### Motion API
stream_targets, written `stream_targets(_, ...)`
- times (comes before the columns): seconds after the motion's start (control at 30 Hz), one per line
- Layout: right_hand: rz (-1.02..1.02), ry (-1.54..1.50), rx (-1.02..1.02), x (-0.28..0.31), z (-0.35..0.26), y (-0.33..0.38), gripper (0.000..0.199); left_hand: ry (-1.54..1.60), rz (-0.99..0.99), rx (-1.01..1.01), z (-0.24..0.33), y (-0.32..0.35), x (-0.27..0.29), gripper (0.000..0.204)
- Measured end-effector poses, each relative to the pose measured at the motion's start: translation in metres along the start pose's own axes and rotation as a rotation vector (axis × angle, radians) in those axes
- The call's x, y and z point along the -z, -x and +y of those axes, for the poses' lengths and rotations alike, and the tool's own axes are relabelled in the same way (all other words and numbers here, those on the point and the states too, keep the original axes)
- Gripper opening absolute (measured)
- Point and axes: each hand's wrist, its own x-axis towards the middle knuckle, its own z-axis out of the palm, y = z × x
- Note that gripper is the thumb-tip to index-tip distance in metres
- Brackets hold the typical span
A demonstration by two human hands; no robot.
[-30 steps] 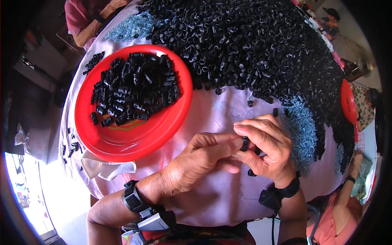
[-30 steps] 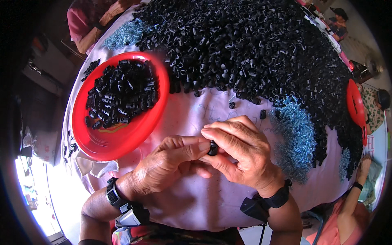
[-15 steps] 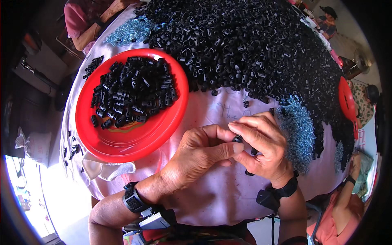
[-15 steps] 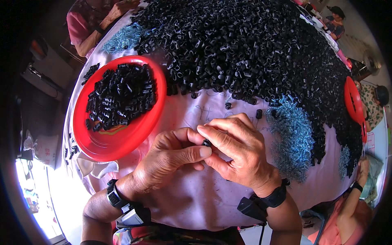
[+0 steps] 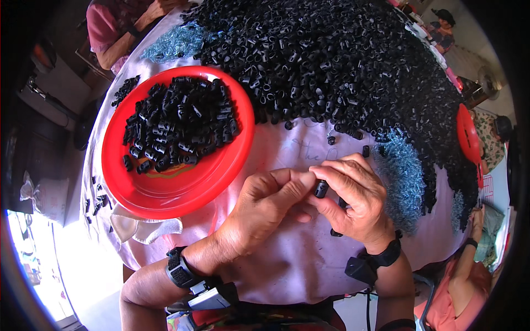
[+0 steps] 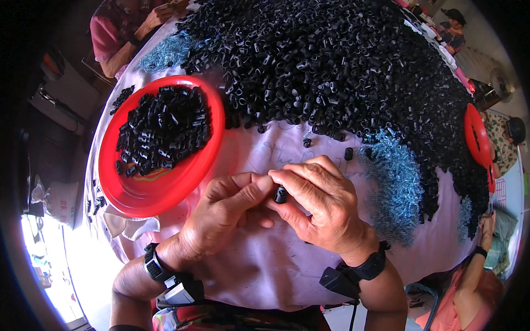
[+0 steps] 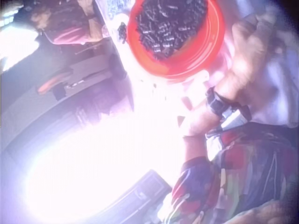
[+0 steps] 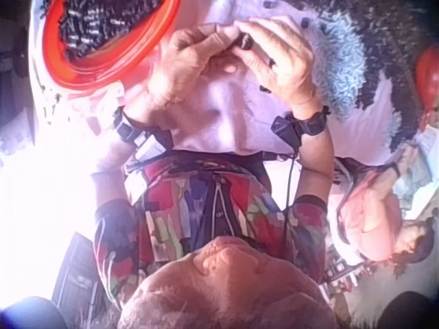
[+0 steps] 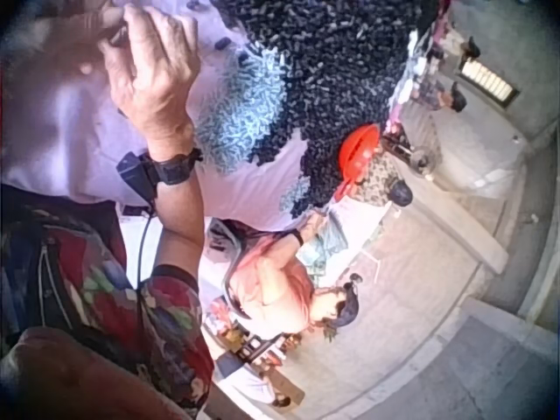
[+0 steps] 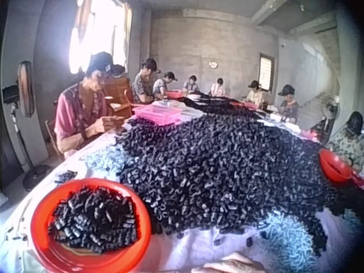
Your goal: Manually assembling small black plastic components by joining them together.
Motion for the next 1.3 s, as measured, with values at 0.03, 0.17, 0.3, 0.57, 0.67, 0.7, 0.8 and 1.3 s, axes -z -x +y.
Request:
stream_targets(0.03, 0.015, 0.014, 0.007, 0.001, 0.001, 0.0, 0.046, 0.001, -0.003, -0.002, -0.001, -0.001, 0.001, 0.035)
stream_targets(0.17, 0.012, 0.017, 0.013, 0.004, 0.001, 0.0, 0.042, 0.138, 0.03, -0.058, -0.008, -0.004, 0.006, 0.041)
stream_targets(0.3, 0.026, 0.028, 0.02, 0.004, 0.0, 0.001, 0.041, 0.058, 0.002, -0.063, -0.004, -0.002, 0.0, 0.041)
stream_targets(0.57, -0.016, -0.045, 0.049, 0.007, 0.003, -0.008, 0.07, -0.113, -0.049, -0.146, -0.003, 0.001, 0.0, 0.03)
stream_targets(0.67, 0.005, -0.015, -0.111, 0.022, 0.021, -0.001, 0.045, -0.037, 0.096, -0.297, 0.015, 0.014, -0.002, 0.032)
stream_targets(0.7, 0.079, 0.047, -0.19, 0.028, 0.025, 0.001, 0.032, -0.024, 0.118, -0.362, 0.024, 0.02, 0.003, 0.035)
stream_targets(0.8, 0.011, 0.184, -0.496, 0.046, 0.034, 0.004, 0.025, 0.167, 0.176, -0.494, 0.041, 0.029, 0.053, 0.033)
stream_targets(1.3, -0.294, 0.063, -0.489, 0.048, 0.034, 0.007, 0.013, -0.503, 0.282, -0.644, 0.036, 0.036, 0.029, 0.027)
